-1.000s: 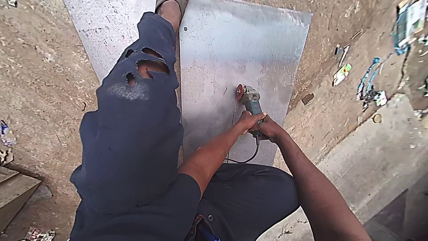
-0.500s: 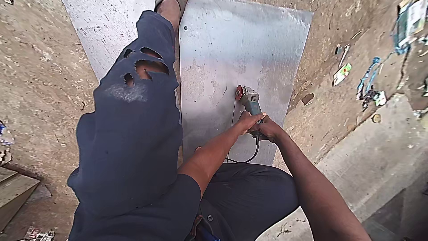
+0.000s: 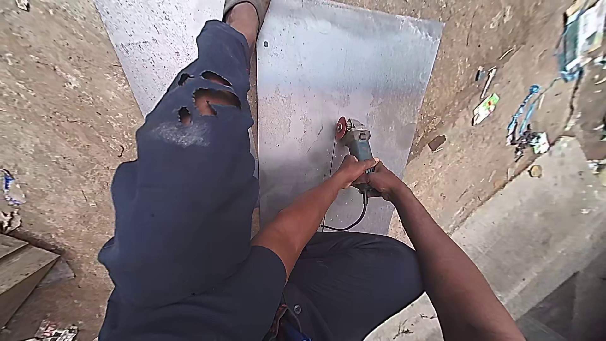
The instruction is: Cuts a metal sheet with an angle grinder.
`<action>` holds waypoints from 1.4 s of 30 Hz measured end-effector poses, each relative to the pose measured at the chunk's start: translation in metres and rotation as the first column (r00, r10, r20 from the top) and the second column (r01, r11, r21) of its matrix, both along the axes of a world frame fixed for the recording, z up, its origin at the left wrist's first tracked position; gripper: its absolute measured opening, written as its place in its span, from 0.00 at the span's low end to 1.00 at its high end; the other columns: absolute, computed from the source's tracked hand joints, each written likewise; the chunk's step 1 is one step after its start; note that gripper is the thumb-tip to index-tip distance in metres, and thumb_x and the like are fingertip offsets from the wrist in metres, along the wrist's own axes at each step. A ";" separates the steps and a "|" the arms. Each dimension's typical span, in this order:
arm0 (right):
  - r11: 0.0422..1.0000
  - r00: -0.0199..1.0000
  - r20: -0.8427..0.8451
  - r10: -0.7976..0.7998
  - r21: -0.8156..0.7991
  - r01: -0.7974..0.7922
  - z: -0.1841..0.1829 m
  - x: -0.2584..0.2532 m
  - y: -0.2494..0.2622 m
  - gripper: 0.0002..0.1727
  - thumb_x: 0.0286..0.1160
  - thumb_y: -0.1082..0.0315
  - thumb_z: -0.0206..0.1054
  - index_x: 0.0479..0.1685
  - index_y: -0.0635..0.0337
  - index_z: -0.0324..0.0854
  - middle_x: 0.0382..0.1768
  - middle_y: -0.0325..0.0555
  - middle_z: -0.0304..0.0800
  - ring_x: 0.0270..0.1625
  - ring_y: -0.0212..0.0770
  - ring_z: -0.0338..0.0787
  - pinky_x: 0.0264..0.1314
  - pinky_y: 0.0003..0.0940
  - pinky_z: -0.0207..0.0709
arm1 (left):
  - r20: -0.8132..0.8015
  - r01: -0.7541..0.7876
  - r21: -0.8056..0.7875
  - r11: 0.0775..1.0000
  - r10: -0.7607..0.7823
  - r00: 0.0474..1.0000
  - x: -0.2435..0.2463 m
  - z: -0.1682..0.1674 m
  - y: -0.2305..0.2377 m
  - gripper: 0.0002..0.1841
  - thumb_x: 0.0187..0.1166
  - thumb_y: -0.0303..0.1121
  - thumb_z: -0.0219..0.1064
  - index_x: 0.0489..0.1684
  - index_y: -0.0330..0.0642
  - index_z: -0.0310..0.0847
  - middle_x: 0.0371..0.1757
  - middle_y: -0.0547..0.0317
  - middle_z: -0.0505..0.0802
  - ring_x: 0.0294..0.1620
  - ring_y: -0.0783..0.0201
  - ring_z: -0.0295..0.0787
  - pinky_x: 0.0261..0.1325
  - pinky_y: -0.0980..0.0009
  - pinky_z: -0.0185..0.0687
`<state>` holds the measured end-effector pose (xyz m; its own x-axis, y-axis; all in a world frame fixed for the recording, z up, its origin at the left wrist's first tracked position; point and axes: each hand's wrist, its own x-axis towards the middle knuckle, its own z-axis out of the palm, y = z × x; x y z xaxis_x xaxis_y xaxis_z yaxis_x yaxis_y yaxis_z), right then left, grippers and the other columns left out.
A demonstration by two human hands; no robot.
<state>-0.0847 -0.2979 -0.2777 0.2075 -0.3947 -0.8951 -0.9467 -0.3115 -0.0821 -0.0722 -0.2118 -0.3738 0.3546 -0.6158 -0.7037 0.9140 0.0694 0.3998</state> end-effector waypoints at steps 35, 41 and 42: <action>1.000 1.000 0.014 0.005 -0.007 -0.005 -0.003 -0.001 -0.005 0.46 0.57 0.71 0.81 0.80 0.49 0.61 0.42 0.56 0.89 0.32 0.50 0.91 0.29 0.47 0.87 | -0.011 0.027 0.031 0.999 -0.026 1.000 0.002 0.001 0.000 0.38 0.76 0.54 0.74 0.70 0.26 0.69 0.57 0.32 0.88 0.54 0.46 0.90 0.58 0.46 0.87; 1.000 0.999 0.030 0.026 0.011 -0.026 -0.003 0.003 -0.004 0.44 0.57 0.70 0.81 0.79 0.49 0.63 0.41 0.55 0.91 0.32 0.49 0.92 0.29 0.45 0.87 | 0.002 0.002 0.013 1.000 -0.002 1.000 0.007 0.003 0.002 0.37 0.76 0.53 0.74 0.69 0.26 0.69 0.54 0.33 0.88 0.52 0.46 0.90 0.57 0.47 0.87; 1.000 0.999 0.034 0.025 0.014 -0.026 -0.003 0.004 -0.004 0.43 0.57 0.70 0.81 0.78 0.49 0.63 0.41 0.55 0.91 0.31 0.49 0.92 0.29 0.45 0.87 | 0.003 0.001 0.010 1.000 -0.001 1.000 0.007 0.003 0.003 0.37 0.77 0.53 0.74 0.68 0.26 0.70 0.55 0.34 0.88 0.52 0.47 0.90 0.58 0.47 0.87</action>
